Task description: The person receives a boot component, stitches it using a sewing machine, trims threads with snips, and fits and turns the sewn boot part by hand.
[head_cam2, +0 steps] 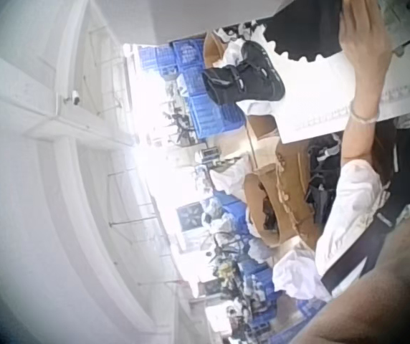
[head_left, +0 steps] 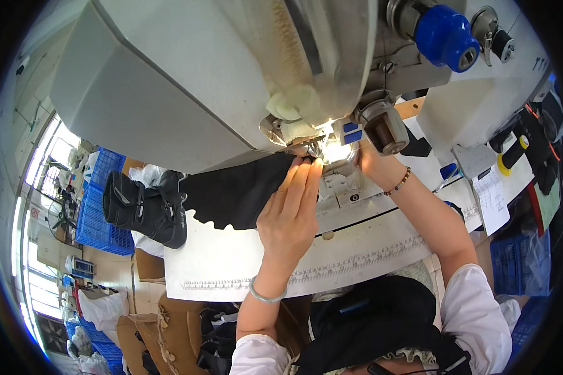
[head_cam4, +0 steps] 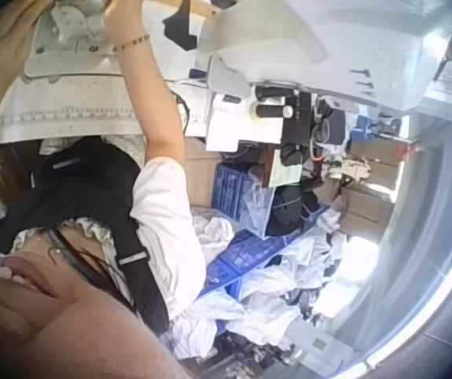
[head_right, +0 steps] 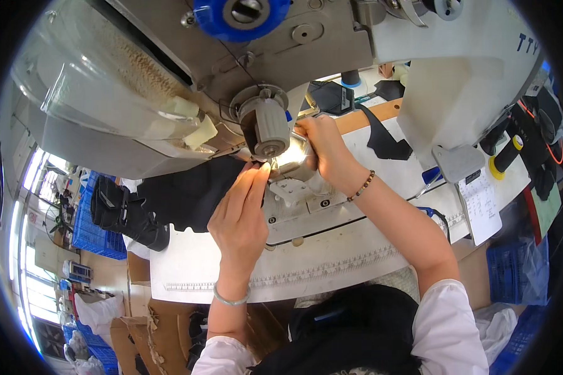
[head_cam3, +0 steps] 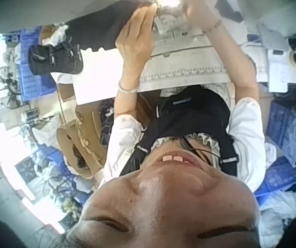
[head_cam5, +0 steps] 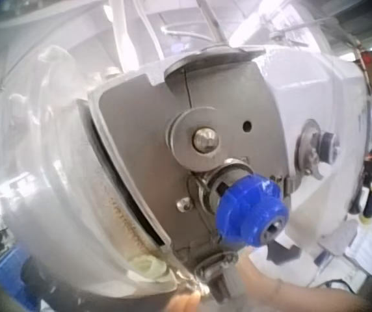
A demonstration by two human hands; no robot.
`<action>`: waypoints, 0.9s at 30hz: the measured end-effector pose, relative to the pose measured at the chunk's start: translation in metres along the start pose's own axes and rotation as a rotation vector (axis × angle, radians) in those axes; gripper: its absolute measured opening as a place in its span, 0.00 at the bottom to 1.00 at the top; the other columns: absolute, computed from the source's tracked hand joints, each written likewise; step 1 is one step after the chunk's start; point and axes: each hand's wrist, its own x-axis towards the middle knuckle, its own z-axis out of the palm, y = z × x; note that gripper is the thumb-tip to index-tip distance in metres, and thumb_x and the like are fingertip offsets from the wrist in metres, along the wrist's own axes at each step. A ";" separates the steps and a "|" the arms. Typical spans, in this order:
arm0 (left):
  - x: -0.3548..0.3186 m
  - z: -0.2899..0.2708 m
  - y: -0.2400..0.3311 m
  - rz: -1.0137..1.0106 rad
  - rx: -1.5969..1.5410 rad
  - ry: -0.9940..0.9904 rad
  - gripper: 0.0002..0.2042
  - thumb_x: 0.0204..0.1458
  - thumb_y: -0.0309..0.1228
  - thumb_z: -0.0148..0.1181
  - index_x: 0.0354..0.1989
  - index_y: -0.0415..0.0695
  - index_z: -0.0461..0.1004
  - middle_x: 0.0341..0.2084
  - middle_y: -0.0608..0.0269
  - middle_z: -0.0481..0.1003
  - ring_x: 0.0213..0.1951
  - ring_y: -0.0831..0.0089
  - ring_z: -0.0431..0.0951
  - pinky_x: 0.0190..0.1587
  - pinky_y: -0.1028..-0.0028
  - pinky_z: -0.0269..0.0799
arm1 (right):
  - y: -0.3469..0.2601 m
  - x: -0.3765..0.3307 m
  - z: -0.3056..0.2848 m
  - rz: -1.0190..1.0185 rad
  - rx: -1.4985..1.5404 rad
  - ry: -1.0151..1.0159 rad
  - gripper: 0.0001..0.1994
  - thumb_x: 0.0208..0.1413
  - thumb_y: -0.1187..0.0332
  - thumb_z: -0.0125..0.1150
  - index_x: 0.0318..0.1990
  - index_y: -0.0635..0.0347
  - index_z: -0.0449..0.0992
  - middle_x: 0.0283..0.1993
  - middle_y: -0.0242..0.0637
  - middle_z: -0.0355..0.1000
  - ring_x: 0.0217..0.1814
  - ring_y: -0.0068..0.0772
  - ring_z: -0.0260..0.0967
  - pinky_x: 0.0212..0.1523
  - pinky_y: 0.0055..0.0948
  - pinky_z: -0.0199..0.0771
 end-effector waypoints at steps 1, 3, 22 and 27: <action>0.000 0.001 -0.001 -0.011 -0.018 0.000 0.16 0.40 0.16 0.52 0.40 0.40 0.74 0.37 0.62 0.73 0.42 0.69 0.77 0.35 0.79 0.72 | 0.001 0.001 -0.001 -0.009 0.010 -0.010 0.12 0.47 0.71 0.48 0.13 0.54 0.64 0.14 0.25 0.59 0.08 0.16 0.49 0.06 0.21 0.38; -0.001 0.004 -0.005 -0.023 -0.034 0.004 0.16 0.39 0.16 0.53 0.39 0.40 0.75 0.37 0.62 0.74 0.42 0.69 0.77 0.36 0.78 0.72 | 0.003 0.004 -0.001 -0.002 0.003 0.001 0.12 0.47 0.70 0.48 0.13 0.54 0.64 0.14 0.25 0.59 0.08 0.15 0.49 0.05 0.21 0.39; -0.001 0.013 -0.014 -0.076 -0.298 0.137 0.17 0.33 0.13 0.51 0.35 0.38 0.76 0.33 0.59 0.75 0.40 0.65 0.78 0.37 0.75 0.73 | -0.019 -0.032 0.010 -0.016 0.085 0.043 0.16 0.55 0.61 0.55 0.17 0.52 0.64 0.15 0.20 0.57 0.14 0.11 0.50 0.15 0.17 0.50; 0.004 0.001 -0.013 -0.073 -0.321 0.125 0.17 0.33 0.16 0.55 0.36 0.39 0.75 0.32 0.59 0.74 0.37 0.64 0.77 0.36 0.72 0.73 | -0.009 -0.025 0.000 -0.004 0.015 -0.040 0.12 0.53 0.63 0.51 0.19 0.52 0.66 0.17 0.22 0.60 0.15 0.12 0.54 0.12 0.19 0.50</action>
